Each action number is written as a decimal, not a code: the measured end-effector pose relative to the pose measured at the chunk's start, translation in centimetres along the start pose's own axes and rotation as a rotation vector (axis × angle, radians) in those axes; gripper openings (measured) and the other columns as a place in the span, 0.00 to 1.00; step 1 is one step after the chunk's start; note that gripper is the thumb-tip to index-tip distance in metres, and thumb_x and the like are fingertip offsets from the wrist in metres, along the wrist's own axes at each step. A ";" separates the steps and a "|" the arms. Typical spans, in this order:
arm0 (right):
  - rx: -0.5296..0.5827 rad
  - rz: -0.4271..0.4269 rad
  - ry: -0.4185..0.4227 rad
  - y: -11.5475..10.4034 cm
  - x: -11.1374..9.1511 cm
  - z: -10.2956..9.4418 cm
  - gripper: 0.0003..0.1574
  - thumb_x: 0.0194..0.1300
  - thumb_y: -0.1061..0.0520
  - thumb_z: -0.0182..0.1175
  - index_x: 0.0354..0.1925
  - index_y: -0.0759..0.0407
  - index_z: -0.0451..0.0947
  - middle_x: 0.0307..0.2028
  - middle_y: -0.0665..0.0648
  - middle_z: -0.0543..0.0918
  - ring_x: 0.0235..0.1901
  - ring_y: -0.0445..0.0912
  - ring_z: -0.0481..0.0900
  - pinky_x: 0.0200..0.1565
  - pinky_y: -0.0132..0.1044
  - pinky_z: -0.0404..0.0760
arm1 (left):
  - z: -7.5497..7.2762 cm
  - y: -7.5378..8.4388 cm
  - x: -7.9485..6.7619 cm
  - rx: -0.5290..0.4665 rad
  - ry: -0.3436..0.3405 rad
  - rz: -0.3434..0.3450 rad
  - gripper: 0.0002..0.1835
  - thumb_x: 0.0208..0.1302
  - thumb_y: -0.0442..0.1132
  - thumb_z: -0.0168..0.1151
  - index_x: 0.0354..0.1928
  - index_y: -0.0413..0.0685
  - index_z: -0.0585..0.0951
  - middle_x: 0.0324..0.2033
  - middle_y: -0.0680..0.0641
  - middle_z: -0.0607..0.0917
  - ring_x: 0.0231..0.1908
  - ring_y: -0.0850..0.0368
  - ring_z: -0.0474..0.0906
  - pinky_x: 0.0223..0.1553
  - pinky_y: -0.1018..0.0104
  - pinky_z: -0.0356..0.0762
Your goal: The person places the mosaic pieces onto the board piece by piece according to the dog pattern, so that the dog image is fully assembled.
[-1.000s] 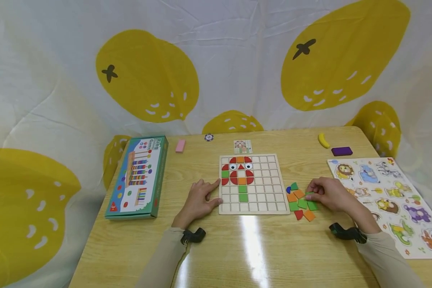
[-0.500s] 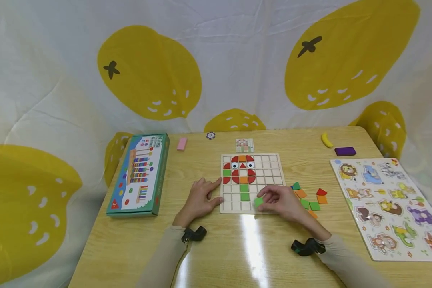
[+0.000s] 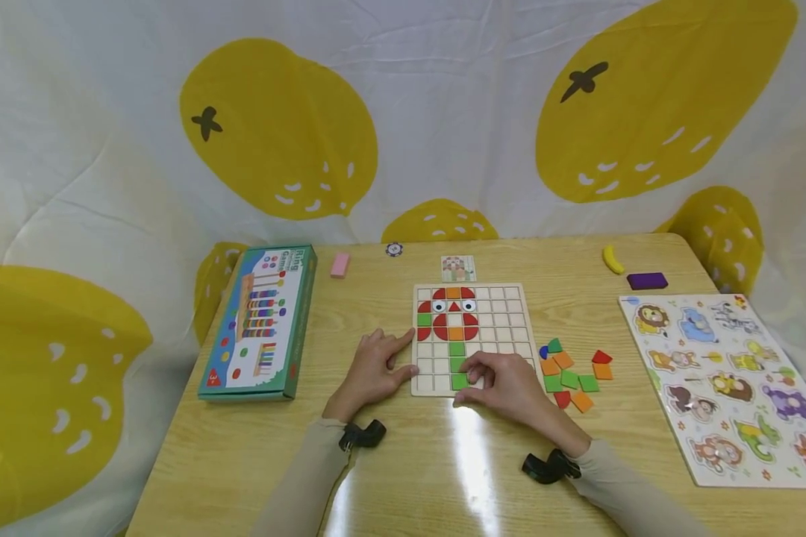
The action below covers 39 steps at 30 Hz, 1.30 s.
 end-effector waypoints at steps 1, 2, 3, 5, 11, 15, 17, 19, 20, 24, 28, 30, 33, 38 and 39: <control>0.005 0.002 -0.002 0.1 0.0 -0.1 0.20 0.44 0.41 0.79 0.35 0.43 0.85 0.24 0.37 0.79 0.19 0.32 0.70 0.23 0.29 0.70 | 0.0 0.0 0.0 0.001 0.001 0.001 0.37 0.59 0.59 0.67 0.70 0.58 0.71 0.19 0.58 0.67 0.29 0.60 0.58 0.41 0.61 0.55; 0.007 0.002 -0.004 0.1 -0.1 -0.1 0.18 0.46 0.43 0.79 0.35 0.44 0.85 0.24 0.36 0.78 0.19 0.32 0.70 0.23 0.29 0.70 | 0.0 0.0 0.1 0.004 0.002 0.003 0.37 0.60 0.59 0.67 0.70 0.58 0.71 0.19 0.58 0.67 0.29 0.60 0.58 0.41 0.61 0.55; 0.007 -0.002 -0.005 0.1 -0.1 -0.1 0.15 0.48 0.45 0.78 0.34 0.44 0.85 0.24 0.36 0.78 0.19 0.32 0.71 0.23 0.29 0.70 | 0.0 -0.1 0.1 0.003 0.003 0.003 0.38 0.60 0.60 0.67 0.70 0.59 0.71 0.19 0.58 0.67 0.29 0.60 0.58 0.41 0.61 0.55; -0.012 -0.017 -0.008 0.1 0.0 0.0 0.12 0.51 0.47 0.77 0.34 0.43 0.85 0.24 0.35 0.78 0.20 0.31 0.70 0.24 0.28 0.71 | 0.1 -0.1 0.1 0.007 0.002 0.002 0.38 0.60 0.60 0.66 0.71 0.59 0.70 0.19 0.58 0.67 0.29 0.60 0.57 0.41 0.61 0.54; -0.027 -0.016 -0.019 -0.1 0.1 0.2 0.11 0.50 0.48 0.78 0.33 0.43 0.86 0.24 0.34 0.78 0.22 0.31 0.71 0.26 0.28 0.71 | 0.2 -0.3 0.0 0.009 -0.002 0.000 0.37 0.60 0.60 0.66 0.71 0.59 0.70 0.19 0.58 0.67 0.29 0.60 0.58 0.41 0.61 0.55; -0.027 -0.010 -0.041 -0.1 0.2 0.2 0.12 0.51 0.46 0.77 0.34 0.43 0.86 0.24 0.34 0.77 0.21 0.31 0.71 0.25 0.29 0.71 | 0.1 -0.2 0.0 0.007 0.004 0.004 0.37 0.59 0.59 0.67 0.70 0.58 0.71 0.18 0.58 0.67 0.28 0.60 0.58 0.41 0.60 0.55; -0.025 -0.009 -0.049 0.0 0.2 0.2 0.12 0.51 0.46 0.77 0.35 0.42 0.86 0.25 0.34 0.77 0.21 0.32 0.70 0.25 0.29 0.71 | 0.1 -0.2 0.0 0.007 0.005 0.005 0.37 0.59 0.59 0.67 0.70 0.57 0.72 0.19 0.58 0.67 0.28 0.60 0.58 0.41 0.60 0.55; -0.006 -0.010 -0.051 0.2 0.1 0.2 0.12 0.52 0.46 0.76 0.36 0.42 0.86 0.26 0.35 0.78 0.22 0.32 0.71 0.25 0.29 0.71 | 0.1 -0.1 0.0 0.007 0.004 0.006 0.37 0.60 0.59 0.67 0.70 0.58 0.71 0.19 0.58 0.67 0.28 0.60 0.58 0.41 0.60 0.55; 0.010 -0.008 -0.049 0.3 0.0 0.1 0.12 0.52 0.47 0.76 0.36 0.43 0.86 0.26 0.35 0.78 0.22 0.32 0.71 0.26 0.29 0.71 | 0.1 -0.1 0.0 0.006 0.003 0.006 0.37 0.60 0.59 0.67 0.70 0.58 0.71 0.19 0.58 0.67 0.28 0.60 0.58 0.41 0.60 0.55; 0.084 0.000 -0.030 0.8 -0.2 -0.1 0.11 0.52 0.52 0.77 0.35 0.45 0.86 0.26 0.38 0.79 0.22 0.34 0.72 0.25 0.29 0.73 | 0.1 0.0 0.0 -0.004 0.003 0.008 0.37 0.60 0.59 0.67 0.70 0.58 0.71 0.19 0.57 0.67 0.28 0.60 0.58 0.41 0.60 0.55; 0.074 -0.008 -0.028 0.6 -0.2 -0.1 0.10 0.51 0.52 0.77 0.33 0.45 0.86 0.25 0.38 0.79 0.22 0.34 0.72 0.25 0.29 0.72 | 0.0 0.1 -0.1 -0.011 0.010 0.008 0.37 0.59 0.57 0.68 0.70 0.56 0.72 0.19 0.57 0.67 0.28 0.59 0.58 0.41 0.60 0.55; 0.049 -0.008 -0.030 0.4 -0.1 0.0 0.09 0.51 0.52 0.77 0.32 0.45 0.86 0.25 0.37 0.78 0.22 0.33 0.72 0.26 0.29 0.72 | -0.1 0.2 -0.1 -0.015 0.012 0.008 0.37 0.59 0.57 0.69 0.69 0.56 0.72 0.19 0.57 0.67 0.28 0.59 0.58 0.41 0.60 0.55; 0.076 -0.021 -0.041 0.4 -0.1 -0.2 0.10 0.53 0.51 0.76 0.34 0.46 0.85 0.26 0.38 0.79 0.22 0.34 0.73 0.26 0.29 0.73 | -0.1 0.2 -0.1 -0.019 0.008 0.003 0.37 0.59 0.57 0.68 0.70 0.56 0.72 0.19 0.57 0.67 0.28 0.59 0.58 0.41 0.60 0.55; 0.150 -0.058 -0.043 2.1 -0.6 -3.4 0.13 0.56 0.52 0.74 0.40 0.51 0.86 0.29 0.42 0.82 0.25 0.37 0.77 0.28 0.31 0.76 | 0.0 0.1 -0.1 -0.010 -0.006 -0.001 0.37 0.60 0.58 0.67 0.70 0.57 0.71 0.19 0.58 0.67 0.29 0.60 0.58 0.42 0.60 0.55; 0.132 -0.054 -0.032 2.7 -0.8 -4.4 0.13 0.55 0.53 0.75 0.40 0.52 0.86 0.30 0.42 0.83 0.25 0.37 0.76 0.28 0.31 0.76 | 0.0 0.1 -0.1 -0.006 -0.008 -0.002 0.37 0.60 0.58 0.67 0.70 0.57 0.71 0.19 0.58 0.67 0.29 0.59 0.58 0.42 0.60 0.55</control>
Point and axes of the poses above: each hand's wrist, its own x-axis towards the middle knuckle, its own z-axis out of the palm, y = z × x, the point moved 6 cm from there along x, towards the middle knuckle
